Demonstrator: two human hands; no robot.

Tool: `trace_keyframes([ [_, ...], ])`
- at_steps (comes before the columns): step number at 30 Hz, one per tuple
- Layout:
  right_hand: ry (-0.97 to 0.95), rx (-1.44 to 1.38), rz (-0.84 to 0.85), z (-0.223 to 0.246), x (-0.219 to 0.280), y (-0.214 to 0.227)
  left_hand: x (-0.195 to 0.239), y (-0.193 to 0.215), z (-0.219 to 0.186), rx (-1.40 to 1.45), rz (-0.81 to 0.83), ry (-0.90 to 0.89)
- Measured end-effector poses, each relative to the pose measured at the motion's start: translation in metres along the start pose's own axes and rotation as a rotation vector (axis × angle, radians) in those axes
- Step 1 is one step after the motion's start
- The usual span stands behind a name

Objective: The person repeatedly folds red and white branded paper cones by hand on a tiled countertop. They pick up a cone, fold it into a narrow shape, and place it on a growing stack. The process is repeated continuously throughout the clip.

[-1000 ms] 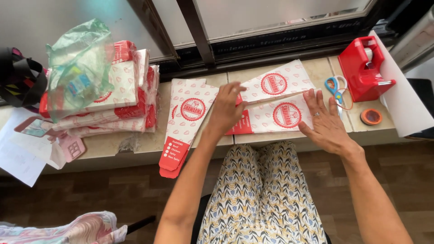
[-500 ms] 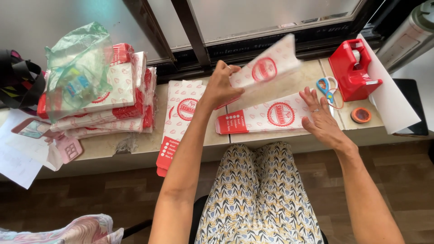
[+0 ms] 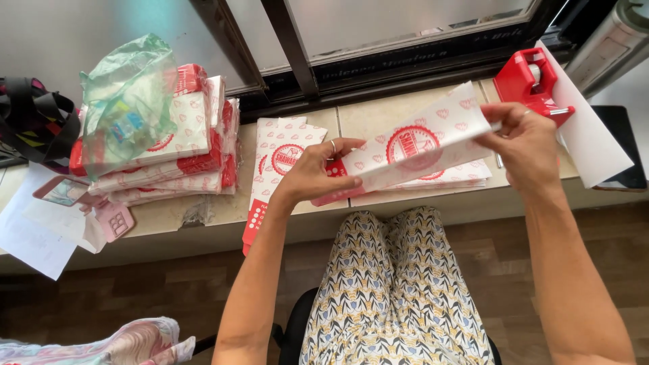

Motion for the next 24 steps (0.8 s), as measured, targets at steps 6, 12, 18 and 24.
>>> trace_keyframes([
  [6,-0.071,0.073,0.069,-0.01,0.012,-0.014,0.025,-0.009,0.007,-0.054,0.033,0.114],
  [12,-0.107,0.082,0.015,-0.036,0.012,0.003,0.067,0.002,0.015,-0.077,0.01,0.192],
  [18,-0.22,0.046,-0.107,-0.054,0.01,0.043,0.18,0.06,0.039,0.034,-0.412,0.173],
  [24,-0.341,0.302,-0.108,-0.078,0.007,0.045,0.22,0.066,0.035,0.412,-0.624,-0.029],
])
Point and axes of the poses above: each hand's wrist, its own x-axis away from the middle knuckle, its own y-axis out of the back of the hand, z = x × y, the point moved 7 cm from there along -x, towards the middle knuckle, and after that the axes turned 13 degrees about z, right-handed, at the moved point
